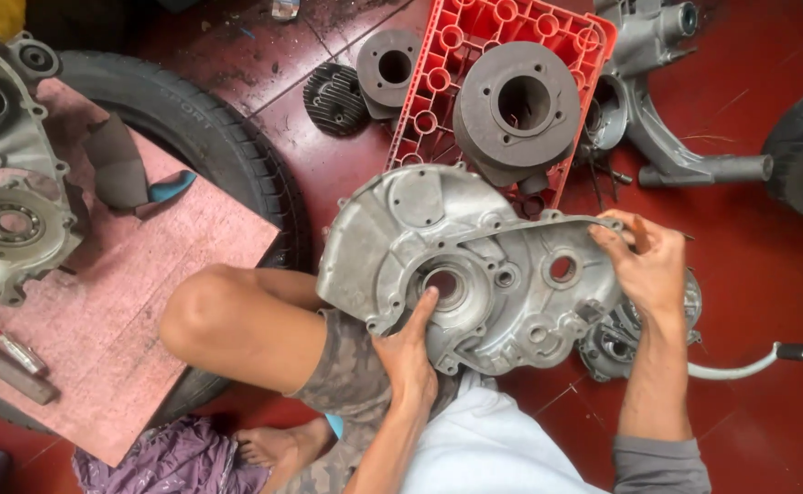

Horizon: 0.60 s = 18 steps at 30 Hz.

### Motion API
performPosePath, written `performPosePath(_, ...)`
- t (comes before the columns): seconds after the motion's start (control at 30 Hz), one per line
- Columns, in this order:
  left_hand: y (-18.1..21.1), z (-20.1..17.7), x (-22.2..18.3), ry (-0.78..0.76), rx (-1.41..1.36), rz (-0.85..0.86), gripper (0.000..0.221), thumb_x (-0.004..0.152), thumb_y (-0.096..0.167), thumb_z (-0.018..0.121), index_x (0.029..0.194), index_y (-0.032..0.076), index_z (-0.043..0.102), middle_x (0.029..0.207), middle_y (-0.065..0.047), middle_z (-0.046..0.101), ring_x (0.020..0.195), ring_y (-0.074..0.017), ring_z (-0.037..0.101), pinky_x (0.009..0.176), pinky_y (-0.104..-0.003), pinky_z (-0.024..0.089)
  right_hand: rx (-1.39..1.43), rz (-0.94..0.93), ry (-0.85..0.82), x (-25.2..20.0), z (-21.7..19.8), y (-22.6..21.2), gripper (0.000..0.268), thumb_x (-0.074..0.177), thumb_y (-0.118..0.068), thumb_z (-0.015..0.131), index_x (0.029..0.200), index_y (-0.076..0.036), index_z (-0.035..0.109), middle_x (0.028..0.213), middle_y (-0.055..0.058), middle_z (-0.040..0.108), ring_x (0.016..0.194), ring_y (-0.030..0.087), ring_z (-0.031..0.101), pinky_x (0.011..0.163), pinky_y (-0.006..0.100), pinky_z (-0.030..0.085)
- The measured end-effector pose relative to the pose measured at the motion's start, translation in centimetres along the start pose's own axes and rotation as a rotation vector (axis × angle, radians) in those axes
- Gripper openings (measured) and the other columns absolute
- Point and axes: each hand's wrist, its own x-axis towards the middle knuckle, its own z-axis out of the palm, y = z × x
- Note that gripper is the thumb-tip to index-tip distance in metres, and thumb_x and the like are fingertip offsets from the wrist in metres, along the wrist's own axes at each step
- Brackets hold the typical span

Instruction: Cleaning a motorcycle engine casing using a brush and a cloth to remove dirt and grease.

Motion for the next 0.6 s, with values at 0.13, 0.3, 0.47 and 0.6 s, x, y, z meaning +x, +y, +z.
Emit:
performPosePath(0.13,-2.1,0.0,1.6,0.147,-0.009,0.108,0.080,0.058,0.007,0.100,0.130,-0.003,0.067,0.125,-0.018,0.073,0.120,-0.0231,0.063,0.102,-0.042,0.051,-0.053,0.062,0.047,-0.1,2.1,-1.9,0.017,0.088,-0.009,0.083,0.103,-0.014,0.079,0.066,-0.002,0.065,0.066,0.000,0.048,0.066,0.016,0.045)
performPosePath(0.3,-3.7,-0.5,5.3,0.166,0.017,0.166,0.077,0.060,0.007,0.098,0.130,-0.002,0.067,0.124,-0.018,0.072,0.119,-0.0225,0.062,0.101,-0.041,0.051,-0.105,0.037,0.015,1.5,3.3,3.0,0.015,0.101,-0.026,0.075,0.103,-0.012,0.079,0.069,0.007,0.067,0.071,0.006,0.050,0.070,0.029,0.049)
performPosePath(0.47,-5.5,-1.2,7.7,0.215,0.031,0.189,0.080,0.059,0.007,0.098,0.131,-0.002,0.065,0.124,-0.018,0.071,0.121,-0.0246,0.062,0.103,-0.043,0.049,-0.266,-0.015,-0.029,2.7,4.0,2.0,0.033,0.112,-0.039,0.061,0.105,-0.014,0.080,0.073,0.013,0.068,0.072,0.018,0.060,0.074,0.039,0.051)
performPosePath(0.6,-5.8,-0.9,8.3,0.229,0.102,0.216,0.079,0.058,0.005,0.097,0.130,-0.001,0.066,0.124,-0.018,0.070,0.122,-0.0244,0.061,0.103,-0.042,0.049,-0.561,-0.690,0.152,5.6,4.7,-6.4,0.021,0.101,-0.031,0.086,0.104,-0.013,0.076,0.085,0.009,0.064,0.083,0.030,0.060,0.082,0.039,0.050)
